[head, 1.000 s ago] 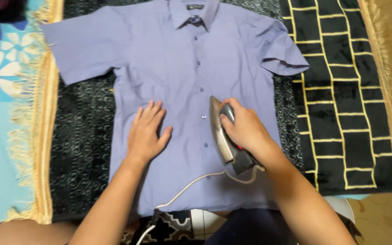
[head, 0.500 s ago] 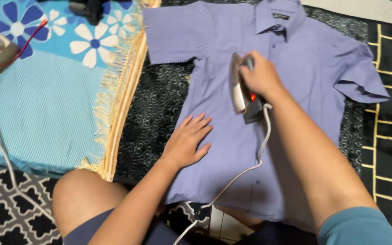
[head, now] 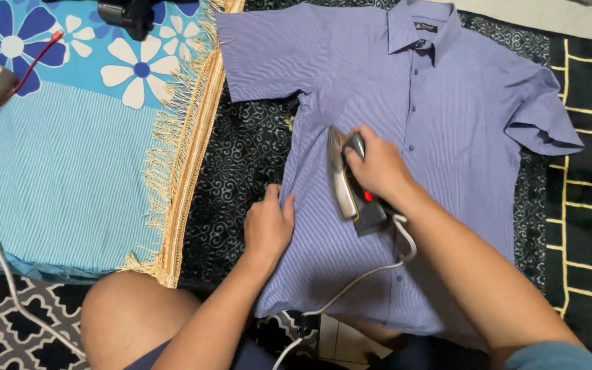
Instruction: Ironing and folding a short-sleeved blue shirt on the floor.
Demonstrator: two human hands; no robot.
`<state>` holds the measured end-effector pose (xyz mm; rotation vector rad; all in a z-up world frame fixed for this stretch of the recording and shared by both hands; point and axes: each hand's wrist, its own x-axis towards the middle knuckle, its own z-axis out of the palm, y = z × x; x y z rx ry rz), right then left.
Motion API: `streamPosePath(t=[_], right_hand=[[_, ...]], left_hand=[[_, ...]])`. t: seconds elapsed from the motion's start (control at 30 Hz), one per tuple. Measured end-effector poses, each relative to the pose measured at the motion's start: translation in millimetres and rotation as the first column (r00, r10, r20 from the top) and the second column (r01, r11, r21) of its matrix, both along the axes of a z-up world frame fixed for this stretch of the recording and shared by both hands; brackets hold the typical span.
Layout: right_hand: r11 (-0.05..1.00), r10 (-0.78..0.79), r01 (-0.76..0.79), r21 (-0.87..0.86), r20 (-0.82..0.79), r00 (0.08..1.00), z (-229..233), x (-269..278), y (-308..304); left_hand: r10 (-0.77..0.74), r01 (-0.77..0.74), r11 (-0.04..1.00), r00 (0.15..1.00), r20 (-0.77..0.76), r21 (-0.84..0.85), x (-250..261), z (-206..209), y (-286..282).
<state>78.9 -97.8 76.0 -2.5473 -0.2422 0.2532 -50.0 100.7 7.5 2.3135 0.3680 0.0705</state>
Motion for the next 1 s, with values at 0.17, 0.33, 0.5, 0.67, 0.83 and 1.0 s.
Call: streamPosePath(t=[0.17, 0.33, 0.5, 0.67, 0.83, 1.0], right_hand=[[0.989, -0.123, 0.134, -0.067, 0.137, 0.983, -25, 101, -16], [0.980, -0.182, 0.193, -0.048, 0.180, 0.967, -38, 186, -30], [0.990, -0.131, 0.139, -0.009, 0.264, 0.955, -55, 234, -20], [0.997, -0.073, 0.069, 0.028, 0.234, 0.969, -45, 220, -12], [0.960, -0.275, 0.266, 0.090, 0.103, 0.956, -12, 158, -23], [0.956, -0.199, 0.225, 0.188, -0.147, 0.969, 31, 79, -72]], left_hand=[[0.010, -0.011, 0.998, 1.000, -0.026, -0.065, 2, 7, 8], [0.013, -0.005, 0.975, 0.999, 0.033, -0.221, 4, 0, 17], [0.014, -0.039, 0.943, 0.997, -0.077, -0.330, 11, 8, 20], [0.003, -0.006, 0.957, 1.000, -0.012, -0.288, 14, -13, 20], [-0.008, 0.000, 0.963, 1.000, -0.027, -0.271, 10, -5, 19], [0.027, -0.024, 0.965, 1.000, 0.008, -0.260, 7, 6, 16]])
